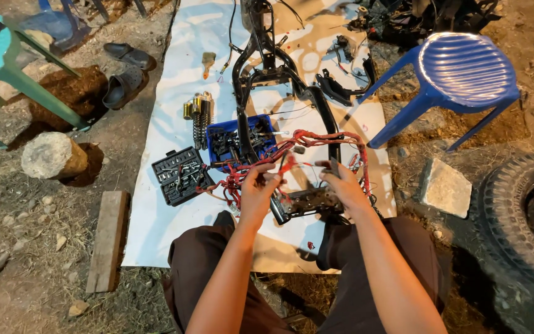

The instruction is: The person sits on the ground and works on a motorcycle wiring harness, stripping wire ends and twisting them together by hand. The person handles the red and black wires and a black plastic connector, organizing the bundle on a white sheet.

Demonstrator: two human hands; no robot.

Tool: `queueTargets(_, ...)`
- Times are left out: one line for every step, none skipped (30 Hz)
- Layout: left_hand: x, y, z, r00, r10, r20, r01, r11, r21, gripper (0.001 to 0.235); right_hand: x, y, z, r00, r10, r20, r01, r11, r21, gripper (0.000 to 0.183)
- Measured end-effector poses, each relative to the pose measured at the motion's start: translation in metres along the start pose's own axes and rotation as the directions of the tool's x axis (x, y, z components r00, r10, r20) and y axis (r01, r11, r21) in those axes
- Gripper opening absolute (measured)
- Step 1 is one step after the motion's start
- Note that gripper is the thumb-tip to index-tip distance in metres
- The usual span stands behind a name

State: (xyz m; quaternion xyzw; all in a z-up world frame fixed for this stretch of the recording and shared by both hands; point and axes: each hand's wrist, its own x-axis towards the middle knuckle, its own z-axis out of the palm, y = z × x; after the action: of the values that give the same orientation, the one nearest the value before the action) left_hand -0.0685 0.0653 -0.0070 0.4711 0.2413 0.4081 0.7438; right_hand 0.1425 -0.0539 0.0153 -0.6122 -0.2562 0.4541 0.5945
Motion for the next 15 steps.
queueTargets(0.0, 0.005, 0.001, 1.0, -0.003, -0.001, 0.003, 1.0, -0.002, 0.032, -0.002, 0.002, -0.004, 1.0, 0.003, -0.001, -0.003, 1.0, -0.001, 0.033)
queueTargets(-0.001, 0.01, 0.001, 1.0, 0.0, -0.022, -0.001, 1.0, -0.019, 0.032, -0.005, 0.004, -0.007, 1.0, -0.02, -0.02, 0.013, 0.961, -0.276, 0.033)
queueTargets(0.0, 0.015, 0.002, 0.999, 0.004, -0.043, -0.005, 0.999, -0.037, 0.033, -0.007, 0.005, -0.011, 0.998, -0.047, -0.032, 0.023, 0.847, -0.53, 0.033)
queueTargets(0.0, 0.016, 0.003, 0.999, 0.002, -0.043, -0.004, 0.999, -0.039, 0.033, -0.005, 0.015, -0.015, 0.998, -0.046, -0.033, 0.021, 0.847, -0.532, 0.033)
queueTargets(0.0, 0.018, 0.004, 0.998, -0.016, -0.063, 0.014, 0.999, -0.036, 0.034, -0.004, 0.026, -0.019, 0.997, -0.075, -0.007, 0.05, 0.73, -0.681, 0.032)
queueTargets(0.0, 0.02, 0.006, 0.996, -0.034, -0.082, 0.032, 0.999, -0.034, 0.034, -0.004, 0.036, -0.023, 0.995, -0.098, 0.024, 0.077, 0.587, -0.806, 0.032)
queueTargets(0.0, 0.02, 0.007, 0.996, -0.037, -0.08, 0.035, 0.999, -0.035, 0.034, 0.0, 0.047, -0.025, 0.995, -0.097, 0.021, 0.074, 0.587, -0.807, 0.032)
queueTargets(0.0, 0.019, 0.009, 0.996, -0.039, -0.078, 0.037, 0.999, -0.033, 0.034, 0.003, 0.059, -0.028, 0.991, -0.125, 0.037, 0.1, 0.544, -0.833, 0.032)
queueTargets(0.0, 0.019, 0.01, 0.996, -0.04, -0.077, 0.038, 0.999, -0.03, 0.035, 0.006, 0.07, -0.031, 0.986, -0.154, 0.055, 0.126, 0.5, -0.857, 0.032)
queueTargets(0.001, 0.017, 0.011, 0.996, -0.041, -0.074, 0.039, 0.999, -0.031, 0.035, 0.009, 0.077, -0.034, 0.987, -0.154, 0.053, 0.124, 0.5, -0.857, 0.032)
queueTargets(0.001, 0.014, 0.011, 0.996, -0.046, -0.07, 0.045, 0.999, -0.023, 0.034, 0.011, 0.084, -0.037, 0.981, -0.181, 0.068, 0.151, 0.5, -0.853, 0.031)
queueTargets(0.001, 0.011, 0.012, 0.997, -0.052, -0.065, 0.051, 0.999, -0.016, 0.034, 0.013, 0.092, -0.039, 0.975, -0.207, 0.083, 0.179, 0.499, -0.848, 0.03)
queueTargets(0.001, 0.007, 0.012, 0.997, -0.053, -0.064, 0.052, 0.999, -0.017, 0.034, 0.015, 0.095, -0.042, 0.975, -0.207, 0.082, 0.177, 0.498, -0.849, 0.03)
queueTargets(0.002, 0.003, 0.013, 0.996, -0.065, -0.063, 0.065, 0.998, 0.006, 0.034, 0.017, 0.099, -0.044, 0.97, -0.225, 0.095, 0.192, 0.463, -0.865, 0.027)
queueTargets(0.003, -0.001, 0.013, 0.995, -0.075, -0.065, 0.077, 0.997, 0.027, 0.033, 0.019, 0.102, -0.046, 0.964, -0.243, 0.112, 0.209, 0.425, -0.881, 0.024)
